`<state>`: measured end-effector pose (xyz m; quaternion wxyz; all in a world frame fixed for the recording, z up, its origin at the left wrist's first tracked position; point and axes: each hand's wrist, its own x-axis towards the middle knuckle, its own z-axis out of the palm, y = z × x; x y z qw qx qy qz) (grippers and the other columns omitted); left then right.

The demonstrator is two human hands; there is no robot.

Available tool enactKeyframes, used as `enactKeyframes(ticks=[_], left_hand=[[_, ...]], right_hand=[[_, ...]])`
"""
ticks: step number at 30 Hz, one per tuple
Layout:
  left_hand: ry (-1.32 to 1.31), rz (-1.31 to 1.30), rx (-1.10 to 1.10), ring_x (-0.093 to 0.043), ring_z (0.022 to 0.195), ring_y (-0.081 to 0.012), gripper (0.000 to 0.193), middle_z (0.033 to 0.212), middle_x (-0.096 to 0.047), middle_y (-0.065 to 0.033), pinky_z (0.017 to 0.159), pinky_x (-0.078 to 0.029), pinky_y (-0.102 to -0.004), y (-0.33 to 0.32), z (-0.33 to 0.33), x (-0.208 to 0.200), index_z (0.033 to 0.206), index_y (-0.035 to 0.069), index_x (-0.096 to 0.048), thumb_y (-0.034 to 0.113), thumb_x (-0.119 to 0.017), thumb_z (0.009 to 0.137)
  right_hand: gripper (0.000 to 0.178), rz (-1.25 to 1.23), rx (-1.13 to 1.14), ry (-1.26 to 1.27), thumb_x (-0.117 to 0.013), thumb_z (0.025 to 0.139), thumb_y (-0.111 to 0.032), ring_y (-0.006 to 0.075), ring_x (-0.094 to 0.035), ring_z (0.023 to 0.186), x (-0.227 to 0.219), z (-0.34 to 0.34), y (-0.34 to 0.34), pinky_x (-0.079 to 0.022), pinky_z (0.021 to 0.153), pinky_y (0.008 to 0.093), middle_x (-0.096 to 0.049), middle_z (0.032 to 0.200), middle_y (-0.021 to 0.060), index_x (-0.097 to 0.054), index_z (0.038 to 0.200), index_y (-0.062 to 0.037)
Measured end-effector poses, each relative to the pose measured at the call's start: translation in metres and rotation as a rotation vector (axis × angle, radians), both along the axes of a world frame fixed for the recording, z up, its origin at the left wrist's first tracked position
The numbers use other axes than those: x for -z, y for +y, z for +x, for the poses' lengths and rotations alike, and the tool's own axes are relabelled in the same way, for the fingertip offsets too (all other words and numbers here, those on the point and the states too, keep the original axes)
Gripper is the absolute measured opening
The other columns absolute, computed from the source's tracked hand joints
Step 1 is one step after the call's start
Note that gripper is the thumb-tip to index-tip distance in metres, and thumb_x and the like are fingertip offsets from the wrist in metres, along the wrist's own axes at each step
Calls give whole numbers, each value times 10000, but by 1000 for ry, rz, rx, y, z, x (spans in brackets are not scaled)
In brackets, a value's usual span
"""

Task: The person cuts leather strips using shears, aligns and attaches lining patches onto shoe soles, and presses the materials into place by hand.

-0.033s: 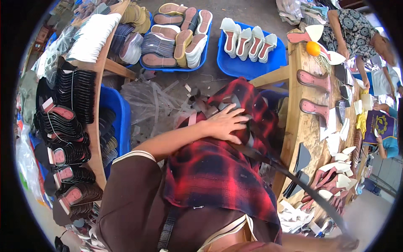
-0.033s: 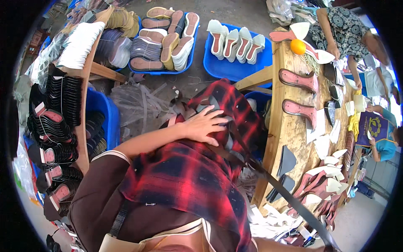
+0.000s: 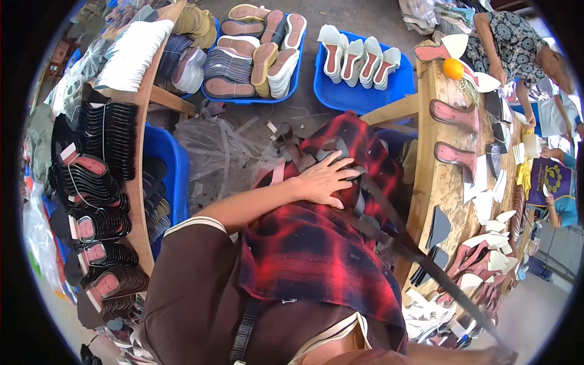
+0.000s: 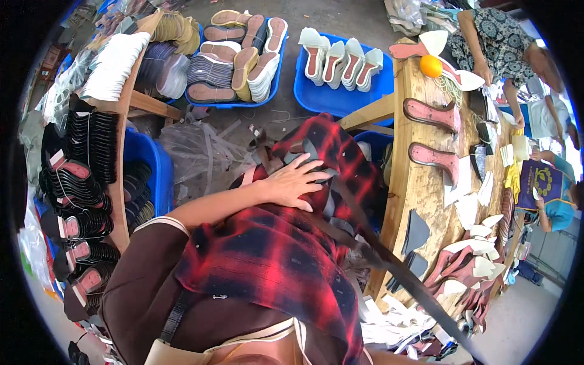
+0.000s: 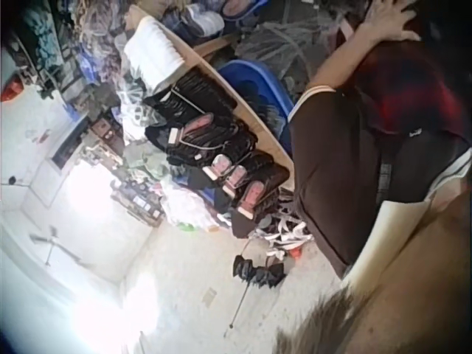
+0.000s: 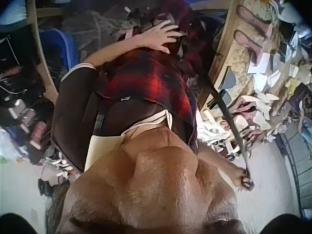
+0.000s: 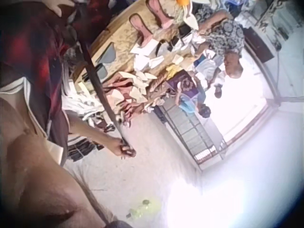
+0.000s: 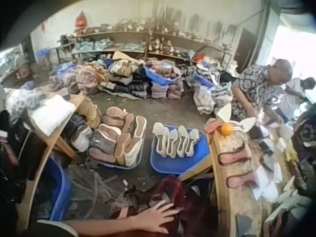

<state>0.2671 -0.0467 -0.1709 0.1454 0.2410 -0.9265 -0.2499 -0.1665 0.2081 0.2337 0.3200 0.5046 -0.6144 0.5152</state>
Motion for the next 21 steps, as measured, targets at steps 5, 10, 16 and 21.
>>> enactKeyframes(ticks=[5,10,16,21], left_hand=[[28,9,23,-244,1386,-317,596,1420,-401,-97,1142,-112,-549,0,-7,0,1180,93,-621,502,-669,749],[-81,-64,91,-272,1366,-334,490,1358,-469,-91,1115,-121,-607,-6,-15,0,1080,106,-643,469,-676,752],[201,377,-31,-655,849,-298,343,900,-668,-84,834,-476,-477,-81,-54,-55,995,127,-651,437,-602,856],[614,1025,-440,-613,665,-165,793,809,-645,-137,612,-487,-288,-199,-102,-28,1453,-21,-159,420,-553,925]], right_hand=[[307,-115,-98,-316,-475,984,-263,114,-374,517,7,66,0,-302,459,230,-592,945,100,-504,1159,-12],[310,-95,-75,-352,-479,983,-251,114,-368,522,13,78,-3,-298,461,229,-587,998,118,-494,1178,-10],[316,-98,-43,-338,-483,982,-238,115,-362,528,11,87,3,-292,464,227,-581,1062,140,-483,1200,-8],[324,-71,49,-255,-487,982,-226,115,-356,533,0,86,17,-288,467,225,-577,1115,158,-473,1219,-6]])
